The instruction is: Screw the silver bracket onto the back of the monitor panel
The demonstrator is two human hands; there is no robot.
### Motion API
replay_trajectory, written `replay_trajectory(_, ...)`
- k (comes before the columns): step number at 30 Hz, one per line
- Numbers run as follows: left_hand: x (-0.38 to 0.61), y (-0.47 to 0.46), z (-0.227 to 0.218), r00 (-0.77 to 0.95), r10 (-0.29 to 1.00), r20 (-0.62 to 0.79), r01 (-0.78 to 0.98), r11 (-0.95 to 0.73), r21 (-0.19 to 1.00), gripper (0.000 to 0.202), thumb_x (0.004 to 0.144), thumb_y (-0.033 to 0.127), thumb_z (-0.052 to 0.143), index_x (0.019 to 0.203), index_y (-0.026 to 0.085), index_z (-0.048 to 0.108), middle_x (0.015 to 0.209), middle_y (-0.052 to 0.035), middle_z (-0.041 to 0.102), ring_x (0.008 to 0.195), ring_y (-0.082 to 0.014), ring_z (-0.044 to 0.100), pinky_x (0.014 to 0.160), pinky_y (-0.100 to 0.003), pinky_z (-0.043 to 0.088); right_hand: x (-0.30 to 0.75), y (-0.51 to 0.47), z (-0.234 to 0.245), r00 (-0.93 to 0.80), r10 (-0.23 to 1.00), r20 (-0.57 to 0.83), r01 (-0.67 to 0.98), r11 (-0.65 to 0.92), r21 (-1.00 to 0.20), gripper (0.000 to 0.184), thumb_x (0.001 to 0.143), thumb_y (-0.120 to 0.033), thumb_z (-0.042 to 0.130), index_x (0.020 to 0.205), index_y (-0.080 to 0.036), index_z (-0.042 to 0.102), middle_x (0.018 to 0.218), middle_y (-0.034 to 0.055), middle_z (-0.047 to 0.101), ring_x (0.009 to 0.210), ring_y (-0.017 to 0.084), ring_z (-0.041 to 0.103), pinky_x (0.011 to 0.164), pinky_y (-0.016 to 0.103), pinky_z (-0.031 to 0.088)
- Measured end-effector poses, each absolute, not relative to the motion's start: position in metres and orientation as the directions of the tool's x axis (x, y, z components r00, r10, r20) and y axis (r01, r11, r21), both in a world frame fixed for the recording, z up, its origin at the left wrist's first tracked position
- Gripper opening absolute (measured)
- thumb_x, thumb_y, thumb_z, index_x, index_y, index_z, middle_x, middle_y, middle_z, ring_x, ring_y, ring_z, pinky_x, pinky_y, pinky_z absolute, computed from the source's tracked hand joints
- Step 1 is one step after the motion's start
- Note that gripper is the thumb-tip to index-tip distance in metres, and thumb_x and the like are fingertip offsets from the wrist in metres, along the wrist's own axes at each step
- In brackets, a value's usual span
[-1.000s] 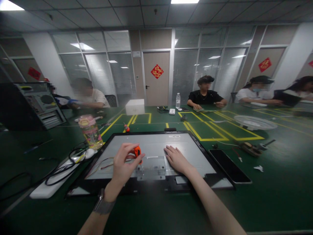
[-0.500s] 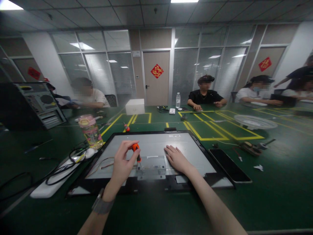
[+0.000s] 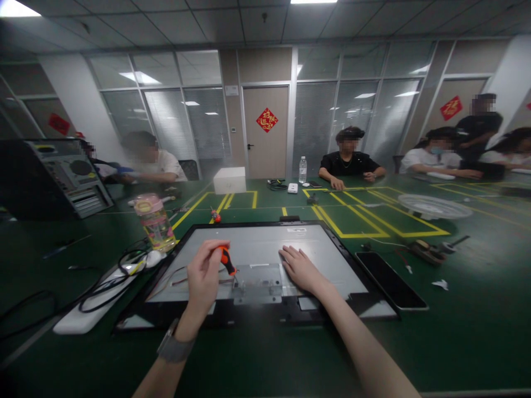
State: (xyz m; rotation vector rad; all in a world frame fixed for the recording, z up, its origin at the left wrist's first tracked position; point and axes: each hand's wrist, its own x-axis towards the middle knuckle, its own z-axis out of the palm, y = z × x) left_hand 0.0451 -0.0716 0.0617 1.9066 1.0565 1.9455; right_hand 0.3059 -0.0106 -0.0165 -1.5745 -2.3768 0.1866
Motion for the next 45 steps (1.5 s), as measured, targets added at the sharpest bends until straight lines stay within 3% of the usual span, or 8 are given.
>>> replay_trajectory(4,0.0429,-0.0691,0.0643,-0.192,0.639,0.744,0.273,-0.694,0.666,0.014,0.086,0.027,0.063,0.087,0.020,0.074,0.085,-0.0033,0.058,0.079,-0.0153,0.059,0.075,-0.027,0.048,0.3061,-0.0111,-0.0169,-0.369,0.914,0.167,0.874,0.402,-0.273,0.052,0.099,-0.034,0.029,0.145,-0.016,0.047,0.154,0.0146,0.041,0.144,0.026,0.035,0.118,0.049,0.024)
replay_trajectory(9,0.0409,-0.0688,0.0678,-0.163,0.748,0.644,0.113,-0.634,0.765,0.028,0.092,0.030,0.050,0.099,0.017,0.074,0.088,-0.0062,0.066,0.084,-0.0177,0.062,0.076,-0.028,0.050,0.3061,-0.0109,-0.0168,-0.364,0.916,0.169,0.875,0.398,-0.274,0.052,0.099,-0.035,0.028,0.144,-0.017,0.048,0.154,0.0143,0.041,0.143,0.027,0.035,0.118,0.050,0.024)
replay_trajectory(14,0.0427,-0.0696,0.0673,-0.167,0.712,0.682,0.186,-0.657,0.731,0.021,0.086,0.032,0.063,0.094,0.019,0.077,0.086,-0.0039,0.059,0.077,-0.0153,0.058,0.074,-0.027,0.049,0.3059,-0.0101,-0.0165,-0.364,0.918,0.159,0.880,0.395,-0.265,0.052,0.099,-0.034,0.029,0.145,-0.016,0.047,0.154,0.0142,0.041,0.143,0.026,0.035,0.118,0.049,0.025)
replay_trajectory(18,0.0424,-0.0699,0.0672,-0.112,0.750,0.652,0.115,-0.642,0.758,0.031,0.095,0.033,0.049,0.106,0.018,0.073,0.089,-0.0062,0.065,0.086,-0.0177,0.062,0.080,-0.029,0.050,0.3052,-0.0109,-0.0154,-0.364,0.918,0.154,0.881,0.394,-0.263,0.053,0.099,-0.034,0.028,0.145,-0.014,0.047,0.154,0.0141,0.040,0.144,0.026,0.034,0.119,0.048,0.024)
replay_trajectory(23,0.0421,-0.0698,0.0669,-0.121,0.728,0.675,0.185,-0.652,0.736,0.024,0.088,0.035,0.060,0.095,0.019,0.077,0.086,-0.0043,0.058,0.079,-0.0159,0.059,0.074,-0.027,0.050,0.3043,-0.0126,-0.0133,-0.363,0.920,0.147,0.882,0.390,-0.264,0.054,0.099,-0.034,0.028,0.145,-0.013,0.047,0.154,0.0153,0.040,0.144,0.026,0.034,0.119,0.048,0.024)
replay_trajectory(27,0.0427,-0.0701,0.0678,-0.121,0.746,0.655,0.140,-0.640,0.756,0.029,0.094,0.036,0.052,0.101,0.018,0.073,0.084,-0.0051,0.061,0.080,-0.0166,0.060,0.074,-0.028,0.050,0.3042,-0.0129,-0.0126,-0.360,0.922,0.143,0.884,0.386,-0.263,0.053,0.100,-0.034,0.028,0.145,-0.014,0.046,0.154,0.0143,0.041,0.144,0.025,0.034,0.119,0.048,0.024)
replay_trajectory(33,0.0438,-0.0686,0.0652,-0.152,0.707,0.691,0.189,-0.665,0.722,0.020,0.087,0.035,0.062,0.085,0.019,0.074,0.088,-0.0052,0.060,0.083,-0.0174,0.060,0.076,-0.028,0.049,0.3048,-0.0112,-0.0157,-0.362,0.920,0.153,0.884,0.391,-0.255,0.053,0.100,-0.033,0.028,0.145,-0.013,0.046,0.154,0.0143,0.040,0.144,0.025,0.034,0.119,0.047,0.024)
replay_trajectory(45,0.0432,-0.0694,0.0675,-0.131,0.729,0.672,0.189,-0.647,0.739,0.030,0.093,0.034,0.052,0.107,0.020,0.074,0.092,-0.0056,0.060,0.086,-0.0166,0.060,0.076,-0.027,0.049,0.3060,-0.0089,-0.0190,-0.360,0.919,0.163,0.881,0.392,-0.264,0.052,0.100,-0.034,0.030,0.145,-0.016,0.047,0.154,0.0135,0.041,0.144,0.025,0.034,0.119,0.047,0.023)
